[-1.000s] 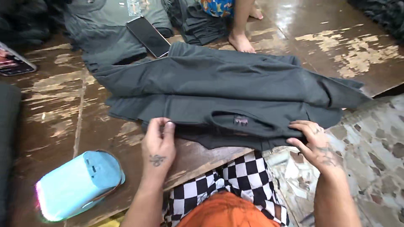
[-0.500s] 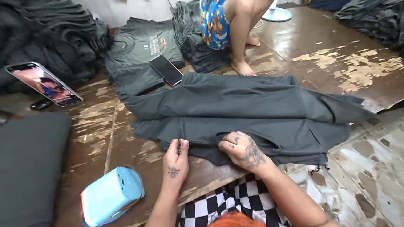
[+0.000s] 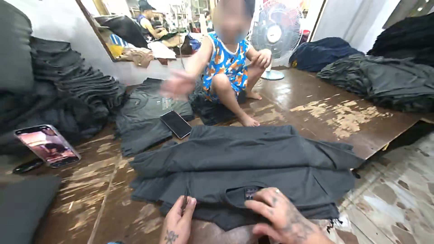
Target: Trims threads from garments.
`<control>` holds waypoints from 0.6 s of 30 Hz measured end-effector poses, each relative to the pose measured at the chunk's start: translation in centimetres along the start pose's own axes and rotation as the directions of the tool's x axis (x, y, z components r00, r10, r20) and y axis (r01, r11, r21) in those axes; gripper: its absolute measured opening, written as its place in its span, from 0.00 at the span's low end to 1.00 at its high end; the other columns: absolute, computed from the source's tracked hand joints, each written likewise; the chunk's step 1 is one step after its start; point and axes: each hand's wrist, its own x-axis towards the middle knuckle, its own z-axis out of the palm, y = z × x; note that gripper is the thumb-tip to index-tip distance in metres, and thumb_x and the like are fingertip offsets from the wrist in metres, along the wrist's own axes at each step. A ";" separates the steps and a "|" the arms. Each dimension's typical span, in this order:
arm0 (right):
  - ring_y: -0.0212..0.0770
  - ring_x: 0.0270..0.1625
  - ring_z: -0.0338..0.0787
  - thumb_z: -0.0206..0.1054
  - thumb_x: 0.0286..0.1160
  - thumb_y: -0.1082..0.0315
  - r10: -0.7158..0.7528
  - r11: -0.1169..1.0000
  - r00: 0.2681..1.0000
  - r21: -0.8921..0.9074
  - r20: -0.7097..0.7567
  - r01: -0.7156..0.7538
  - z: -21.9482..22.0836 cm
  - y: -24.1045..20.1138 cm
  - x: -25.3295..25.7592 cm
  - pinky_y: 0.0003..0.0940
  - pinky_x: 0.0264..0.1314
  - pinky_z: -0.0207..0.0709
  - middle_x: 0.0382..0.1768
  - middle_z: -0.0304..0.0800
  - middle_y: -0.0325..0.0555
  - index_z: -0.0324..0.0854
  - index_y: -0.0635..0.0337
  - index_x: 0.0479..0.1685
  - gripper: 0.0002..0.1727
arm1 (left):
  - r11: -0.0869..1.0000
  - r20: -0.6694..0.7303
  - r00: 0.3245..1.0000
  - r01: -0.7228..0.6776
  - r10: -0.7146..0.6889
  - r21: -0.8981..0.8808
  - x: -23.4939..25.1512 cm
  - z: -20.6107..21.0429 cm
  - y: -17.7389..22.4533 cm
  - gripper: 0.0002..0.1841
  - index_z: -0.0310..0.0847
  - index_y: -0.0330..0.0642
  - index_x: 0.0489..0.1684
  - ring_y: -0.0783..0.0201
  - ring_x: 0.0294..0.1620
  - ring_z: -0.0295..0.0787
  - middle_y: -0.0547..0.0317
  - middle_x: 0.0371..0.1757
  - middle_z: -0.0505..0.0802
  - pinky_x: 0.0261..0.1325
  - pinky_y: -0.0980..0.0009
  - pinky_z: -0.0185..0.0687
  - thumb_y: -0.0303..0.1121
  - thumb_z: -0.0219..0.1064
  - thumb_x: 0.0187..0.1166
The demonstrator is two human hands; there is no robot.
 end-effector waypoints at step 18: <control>0.60 0.52 0.94 0.70 0.60 0.63 0.394 0.889 0.909 -0.195 -0.135 -0.414 -4.0 5.4 -8.5 0.59 0.56 0.84 0.45 0.95 0.56 0.94 0.60 0.38 0.13 | 0.949 -0.270 0.962 -0.122 0.042 -0.290 -0.9 0.9 0.4 0.04 0.76 0.47 0.37 0.81 0.12 0.68 0.77 0.17 0.76 0.17 0.83 0.66 0.31 0.59 0.82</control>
